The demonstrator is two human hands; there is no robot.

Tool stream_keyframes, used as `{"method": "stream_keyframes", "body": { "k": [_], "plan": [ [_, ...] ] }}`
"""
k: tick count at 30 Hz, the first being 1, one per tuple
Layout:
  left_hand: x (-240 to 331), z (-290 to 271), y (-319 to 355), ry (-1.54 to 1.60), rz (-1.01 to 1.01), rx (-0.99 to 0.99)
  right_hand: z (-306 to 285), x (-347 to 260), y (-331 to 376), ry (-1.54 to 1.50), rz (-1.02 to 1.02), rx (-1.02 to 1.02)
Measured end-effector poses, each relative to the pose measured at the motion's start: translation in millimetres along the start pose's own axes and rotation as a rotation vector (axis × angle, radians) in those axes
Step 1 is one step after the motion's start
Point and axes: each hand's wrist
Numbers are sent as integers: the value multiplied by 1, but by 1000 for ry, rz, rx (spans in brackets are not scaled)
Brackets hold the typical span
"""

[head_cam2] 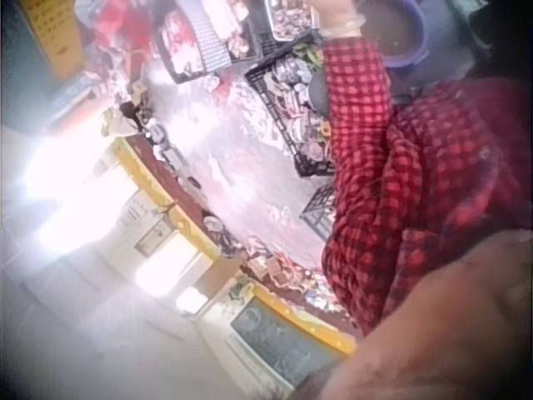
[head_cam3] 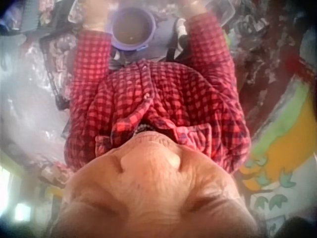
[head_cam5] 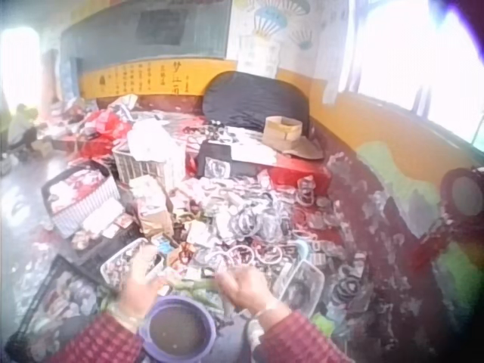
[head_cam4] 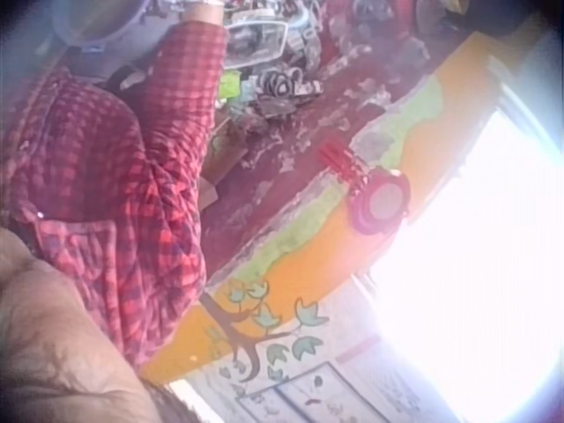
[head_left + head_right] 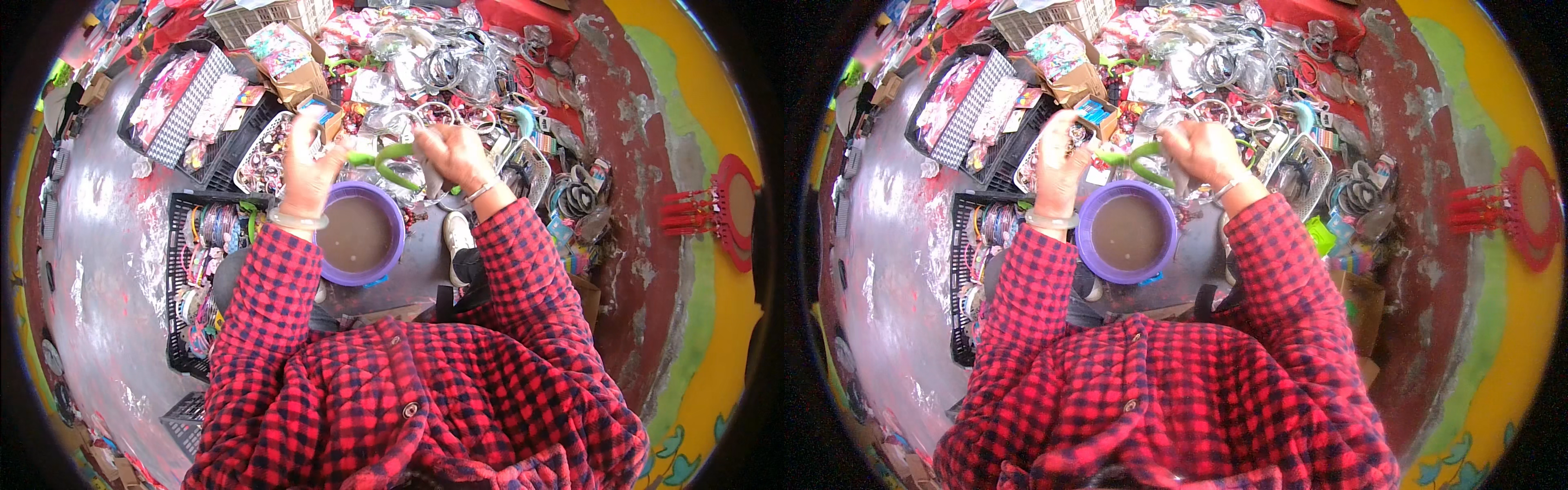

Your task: The person sits on the floor and cleans a green hair accessory by hand. They rub the item with a cloth, dip it into a purple bucket of water, and then place it into a black crate filled with other hair accessories.

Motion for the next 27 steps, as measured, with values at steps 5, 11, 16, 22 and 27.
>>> {"method": "stream_keyframes", "body": {
  "k": [5, 11, 16, 22, 27],
  "plan": [
    [-23, 17, 22, -35, -219, -505, 19, -8, 5, 121, -600, -80],
    [-14, 12, 12, 88, -533, -360, 16, 11, -7, -1063, 167, 311],
    [-23, -3, 7, 437, -595, -155, -16, 46, -23, -1675, 286, 473],
    [1, 4, 9, 431, -510, -305, -27, 5, -11, -1563, 409, 197],
    [-6, 4, 10, 457, -516, -452, -9, -3, -5, -1240, 238, 0]
  ]
}}
Point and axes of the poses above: each hand's wrist, its own y-axis away from the middle knuckle, its own z-axis out of the palm, x = y × z, and after that the axes turned 4 degrees about x, right-handed
